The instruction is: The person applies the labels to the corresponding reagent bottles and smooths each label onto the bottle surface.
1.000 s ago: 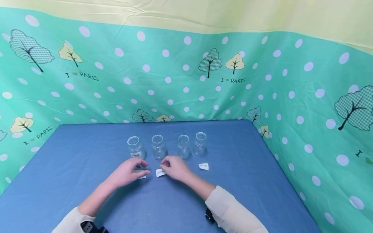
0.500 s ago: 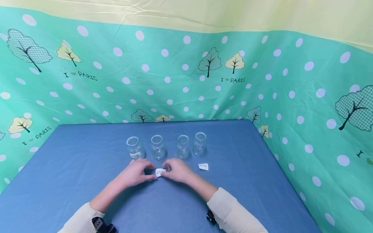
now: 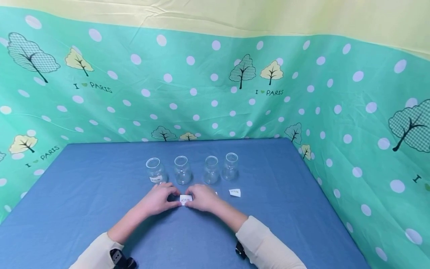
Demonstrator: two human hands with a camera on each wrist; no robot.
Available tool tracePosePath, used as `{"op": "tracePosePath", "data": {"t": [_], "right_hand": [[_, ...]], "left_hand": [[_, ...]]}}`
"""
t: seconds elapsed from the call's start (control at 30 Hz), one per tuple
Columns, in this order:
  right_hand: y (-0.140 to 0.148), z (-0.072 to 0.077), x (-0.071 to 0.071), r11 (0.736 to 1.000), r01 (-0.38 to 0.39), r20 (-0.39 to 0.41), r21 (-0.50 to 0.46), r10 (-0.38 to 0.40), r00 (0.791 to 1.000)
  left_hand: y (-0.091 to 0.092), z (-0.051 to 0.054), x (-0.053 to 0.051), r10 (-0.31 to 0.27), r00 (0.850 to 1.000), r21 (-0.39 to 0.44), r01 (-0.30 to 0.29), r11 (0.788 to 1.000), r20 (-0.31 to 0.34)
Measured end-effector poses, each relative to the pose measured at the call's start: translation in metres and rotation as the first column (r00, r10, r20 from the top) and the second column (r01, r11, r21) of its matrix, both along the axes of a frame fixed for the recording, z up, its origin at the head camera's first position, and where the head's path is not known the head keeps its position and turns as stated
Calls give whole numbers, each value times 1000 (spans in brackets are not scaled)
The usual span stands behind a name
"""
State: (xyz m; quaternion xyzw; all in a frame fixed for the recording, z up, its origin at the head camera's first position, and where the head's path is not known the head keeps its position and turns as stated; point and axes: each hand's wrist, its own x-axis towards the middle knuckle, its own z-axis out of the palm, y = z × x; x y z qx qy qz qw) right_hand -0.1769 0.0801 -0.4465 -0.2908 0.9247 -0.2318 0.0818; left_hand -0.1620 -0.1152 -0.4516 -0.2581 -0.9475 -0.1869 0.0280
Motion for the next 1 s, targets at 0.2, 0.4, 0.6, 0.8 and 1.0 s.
{"op": "tracePosePath", "data": {"t": [0.2, 0.4, 0.6, 0.8, 1.0], "right_hand": [[0, 2, 1, 1000, -3, 3, -26, 3, 1000], [3, 3, 2, 994, 8, 23, -110, -6, 1000], [9, 10, 2, 974, 25, 123, -225, 3, 992], [15, 22, 4, 956, 70, 242, -286, 1, 970], [17, 26, 4, 950, 92, 253, -298, -14, 967]], "left_hand": [[-2, -3, -2, -42, 999, 94, 44, 995, -17], [-3, -3, -2, -98, 995, 215, 97, 972, -7], [-3, 3, 0, -107, 992, 320, 78, 944, 72], [-7, 5, 2, -156, 976, 414, 82, 907, 149], [-7, 6, 5, -185, 969, 457, 91, 885, 165]]}}
